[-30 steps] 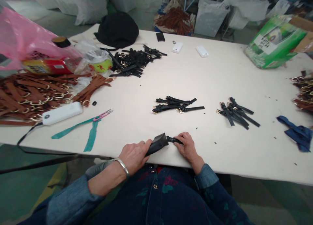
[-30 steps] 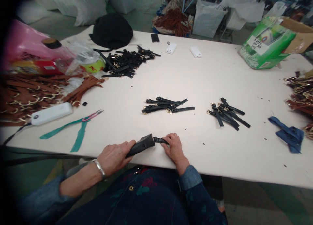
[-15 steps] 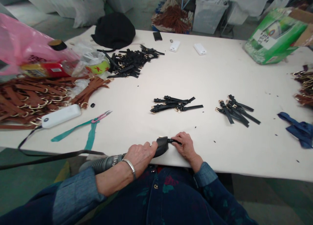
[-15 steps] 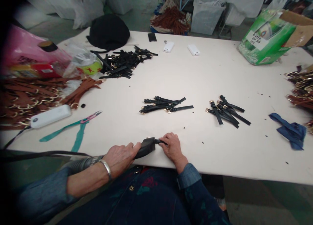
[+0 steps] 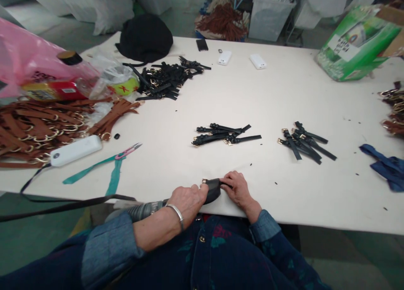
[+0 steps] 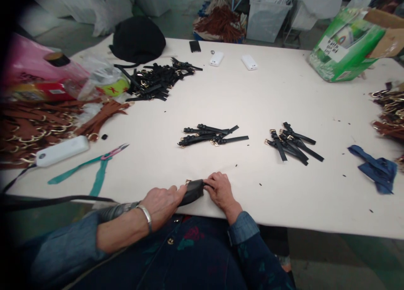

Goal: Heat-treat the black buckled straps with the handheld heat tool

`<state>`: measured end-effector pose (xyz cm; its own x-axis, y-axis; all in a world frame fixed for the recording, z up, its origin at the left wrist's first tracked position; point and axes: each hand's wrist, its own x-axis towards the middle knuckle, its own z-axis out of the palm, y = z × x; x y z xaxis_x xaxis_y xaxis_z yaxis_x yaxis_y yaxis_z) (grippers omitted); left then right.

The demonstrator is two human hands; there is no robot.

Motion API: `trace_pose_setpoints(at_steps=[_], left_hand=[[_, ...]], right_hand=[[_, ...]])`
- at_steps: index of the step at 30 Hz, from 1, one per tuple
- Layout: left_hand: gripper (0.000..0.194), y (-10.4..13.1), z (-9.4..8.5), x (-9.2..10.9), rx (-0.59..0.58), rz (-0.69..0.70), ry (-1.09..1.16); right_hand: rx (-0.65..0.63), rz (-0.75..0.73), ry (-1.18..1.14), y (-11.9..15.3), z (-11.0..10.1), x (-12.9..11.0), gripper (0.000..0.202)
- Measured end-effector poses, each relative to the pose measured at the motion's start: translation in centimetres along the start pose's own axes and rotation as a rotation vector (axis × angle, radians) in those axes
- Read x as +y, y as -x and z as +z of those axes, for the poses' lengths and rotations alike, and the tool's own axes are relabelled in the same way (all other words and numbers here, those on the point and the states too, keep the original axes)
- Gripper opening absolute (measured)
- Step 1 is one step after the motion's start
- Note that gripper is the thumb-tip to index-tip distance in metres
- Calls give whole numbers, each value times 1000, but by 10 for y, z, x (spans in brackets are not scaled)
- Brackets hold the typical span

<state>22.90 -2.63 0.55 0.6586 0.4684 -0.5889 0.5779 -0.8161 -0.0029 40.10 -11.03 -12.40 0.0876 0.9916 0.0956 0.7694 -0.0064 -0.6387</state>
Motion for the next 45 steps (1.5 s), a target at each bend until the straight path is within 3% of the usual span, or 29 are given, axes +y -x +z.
trace_pose_setpoints(at_steps=[10, 17, 26, 36, 45], left_hand=[[29, -5, -6, -14, 2, -1, 5], [29, -16, -14, -6, 15, -2, 6], [31, -18, 5, -19, 101, -4, 50], [27, 17, 22, -20, 45, -7, 52], [29, -2, 21, -16, 76, -23, 89]], right_hand=[[64, 4, -19, 1, 1, -1, 21], [71, 11, -20, 1, 0, -2, 23], [50, 9, 4, -1, 0, 0, 24], [-93, -98, -11, 7, 2, -6, 24], [-46, -115, -5, 7, 3, -2, 26]])
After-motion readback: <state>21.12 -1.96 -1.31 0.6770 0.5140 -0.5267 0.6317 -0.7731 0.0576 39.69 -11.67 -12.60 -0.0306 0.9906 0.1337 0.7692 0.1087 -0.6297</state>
